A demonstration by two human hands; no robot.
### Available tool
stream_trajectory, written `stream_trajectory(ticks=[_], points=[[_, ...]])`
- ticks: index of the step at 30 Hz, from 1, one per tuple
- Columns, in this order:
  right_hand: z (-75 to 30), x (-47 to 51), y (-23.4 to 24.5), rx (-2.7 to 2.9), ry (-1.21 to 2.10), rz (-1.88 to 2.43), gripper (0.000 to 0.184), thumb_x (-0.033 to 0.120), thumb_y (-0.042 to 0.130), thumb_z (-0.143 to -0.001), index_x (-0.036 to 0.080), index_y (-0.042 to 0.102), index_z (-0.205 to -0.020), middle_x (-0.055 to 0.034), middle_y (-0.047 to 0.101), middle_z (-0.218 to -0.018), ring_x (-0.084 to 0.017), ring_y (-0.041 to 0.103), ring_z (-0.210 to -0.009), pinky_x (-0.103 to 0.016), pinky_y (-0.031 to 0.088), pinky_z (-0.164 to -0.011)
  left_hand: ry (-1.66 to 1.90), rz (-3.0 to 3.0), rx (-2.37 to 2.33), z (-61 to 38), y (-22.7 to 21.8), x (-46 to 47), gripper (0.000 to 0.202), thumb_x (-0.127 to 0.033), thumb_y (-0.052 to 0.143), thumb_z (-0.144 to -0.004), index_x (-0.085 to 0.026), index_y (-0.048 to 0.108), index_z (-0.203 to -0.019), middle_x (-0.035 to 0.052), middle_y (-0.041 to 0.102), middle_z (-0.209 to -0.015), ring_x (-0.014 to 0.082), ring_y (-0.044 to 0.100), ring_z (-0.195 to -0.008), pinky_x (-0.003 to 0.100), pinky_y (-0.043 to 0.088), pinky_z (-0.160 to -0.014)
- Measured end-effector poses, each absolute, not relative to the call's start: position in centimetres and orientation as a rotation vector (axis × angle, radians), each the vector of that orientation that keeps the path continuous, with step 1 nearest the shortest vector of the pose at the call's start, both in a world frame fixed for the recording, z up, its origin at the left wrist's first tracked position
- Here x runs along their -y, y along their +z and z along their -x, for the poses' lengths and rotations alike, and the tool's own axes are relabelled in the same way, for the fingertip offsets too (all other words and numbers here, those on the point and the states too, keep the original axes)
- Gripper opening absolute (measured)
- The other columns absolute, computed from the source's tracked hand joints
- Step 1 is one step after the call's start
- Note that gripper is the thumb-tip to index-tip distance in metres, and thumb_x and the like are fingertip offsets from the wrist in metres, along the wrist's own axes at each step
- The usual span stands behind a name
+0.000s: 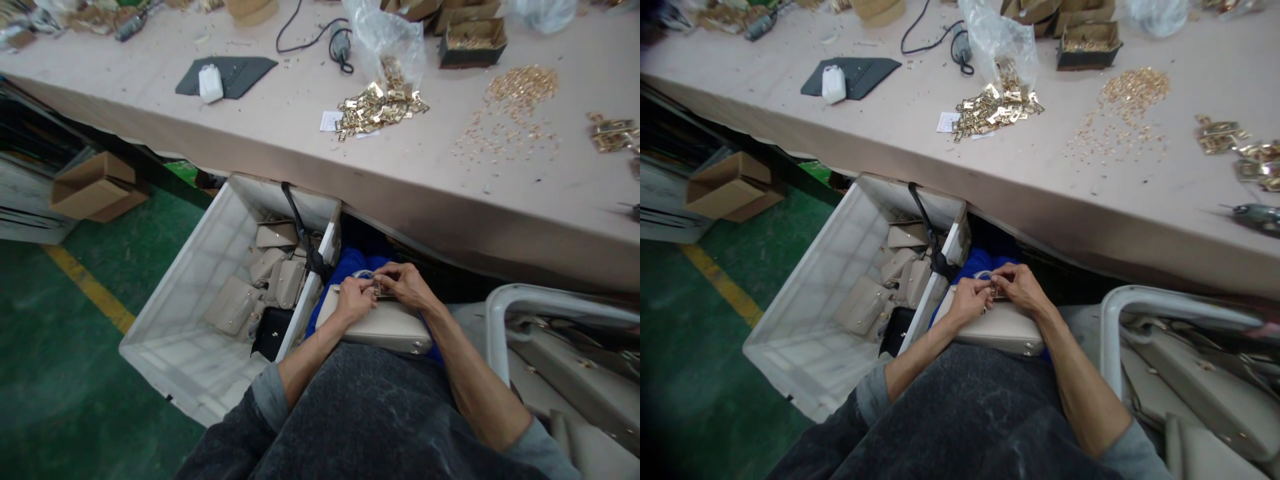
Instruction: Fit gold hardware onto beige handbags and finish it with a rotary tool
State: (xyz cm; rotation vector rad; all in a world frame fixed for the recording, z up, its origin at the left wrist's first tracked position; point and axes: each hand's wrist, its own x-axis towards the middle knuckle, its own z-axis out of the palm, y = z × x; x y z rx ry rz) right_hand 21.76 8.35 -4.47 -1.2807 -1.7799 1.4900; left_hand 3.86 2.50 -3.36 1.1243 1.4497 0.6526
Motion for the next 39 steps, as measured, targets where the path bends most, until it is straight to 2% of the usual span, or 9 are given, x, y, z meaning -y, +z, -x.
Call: stream_trajectory(ticks=[2, 6, 18, 24, 30, 35, 39], points=[[-21.8, -8.2, -4.6, 1.770, 1.507, 1.269, 0.032, 0.047, 0.070, -0.090, 0.018, 0.082, -0.095, -0.0078, 0.072, -0.089, -0.020, 0.063, -0.074, -0.031, 0.048, -0.068, 0.675, -1.030, -1.393, -3.6, -3.9, -2.5, 0.025, -0.011, 0.057, -0.089, -0.011, 0.081, -0.095, 0.0044, 0.072, -0.070, 0.0150, 0.071, -0.058, 0.021, 0.052, -0.052], [-21.9, -7.8, -4.8, 1.732, 1.544, 1.250, 0.031, 0.047, 0.070, -0.090, 0.018, 0.082, -0.095, -0.0065, 0.071, -0.086, -0.019, 0.061, -0.070, -0.031, 0.046, -0.065, 0.734, -0.929, -1.366, -3.5, -4.6, -2.5, 0.026, -0.006, 0.061, -0.086, -0.007, 0.081, -0.103, 0.0053, 0.072, -0.068, 0.0129, 0.069, -0.053, 0.021, 0.057, -0.053], [-21.8, -7.5, -5.2, 1.633, 1.599, 1.258, 0.032, 0.046, 0.072, -0.089, 0.017, 0.081, -0.097, -0.0051, 0.072, -0.082, -0.019, 0.062, -0.069, -0.030, 0.046, -0.065, 0.809, -0.766, -1.355, -3.9, -5.1, -2.5, 0.018, -0.002, 0.068, -0.079, -0.004, 0.080, -0.092, 0.0072, 0.074, -0.068, 0.0132, 0.069, -0.053, 0.025, 0.063, -0.057], [-22.1, -7.4, -5.1, 1.525, 1.712, 1.218, 0.031, 0.043, 0.075, -0.087, 0.016, 0.081, -0.101, -0.0049, 0.072, -0.078, -0.019, 0.062, -0.071, -0.030, 0.048, -0.069, 0.815, -0.776, -1.377, -4.0, -5.4, -2.5, 0.020, -0.001, 0.065, -0.079, -0.004, 0.079, -0.093, 0.0088, 0.075, -0.070, 0.0134, 0.069, -0.053, 0.024, 0.061, -0.054], [-22.2, -7.5, -4.8, 1.458, 1.749, 1.180, 0.028, 0.039, 0.081, -0.079, 0.015, 0.083, -0.094, -0.0079, 0.074, -0.089, -0.019, 0.064, -0.076, -0.032, 0.050, -0.072, 0.797, -0.825, -1.366, -3.9, -5.7, -2.5, 0.025, -0.002, 0.062, -0.079, -0.005, 0.081, -0.094, 0.0095, 0.075, -0.071, 0.0115, 0.066, -0.052, 0.022, 0.058, -0.053], [-22.0, -7.6, -4.3, 1.600, 1.649, 1.163, 0.022, 0.038, 0.078, -0.082, 0.018, 0.085, -0.089, -0.0097, 0.073, -0.093, -0.022, 0.065, -0.085, -0.034, 0.051, -0.078, 0.780, -0.861, -1.373, -3.7, -5.6, -2.4, 0.028, -0.003, 0.060, -0.079, -0.008, 0.082, -0.096, 0.0065, 0.073, -0.068, 0.0106, 0.065, -0.051, 0.019, 0.056, -0.052], [-22.1, -7.4, -4.3, 1.668, 1.605, 1.158, 0.021, 0.038, 0.076, -0.085, 0.020, 0.086, -0.092, -0.0097, 0.072, -0.096, -0.023, 0.066, -0.087, -0.034, 0.051, -0.079, 0.766, -0.867, -1.398, -3.7, -5.1, -2.3, 0.027, -0.003, 0.061, -0.080, -0.007, 0.082, -0.096, 0.0048, 0.071, -0.063, 0.0112, 0.065, -0.049, 0.017, 0.050, -0.045]])
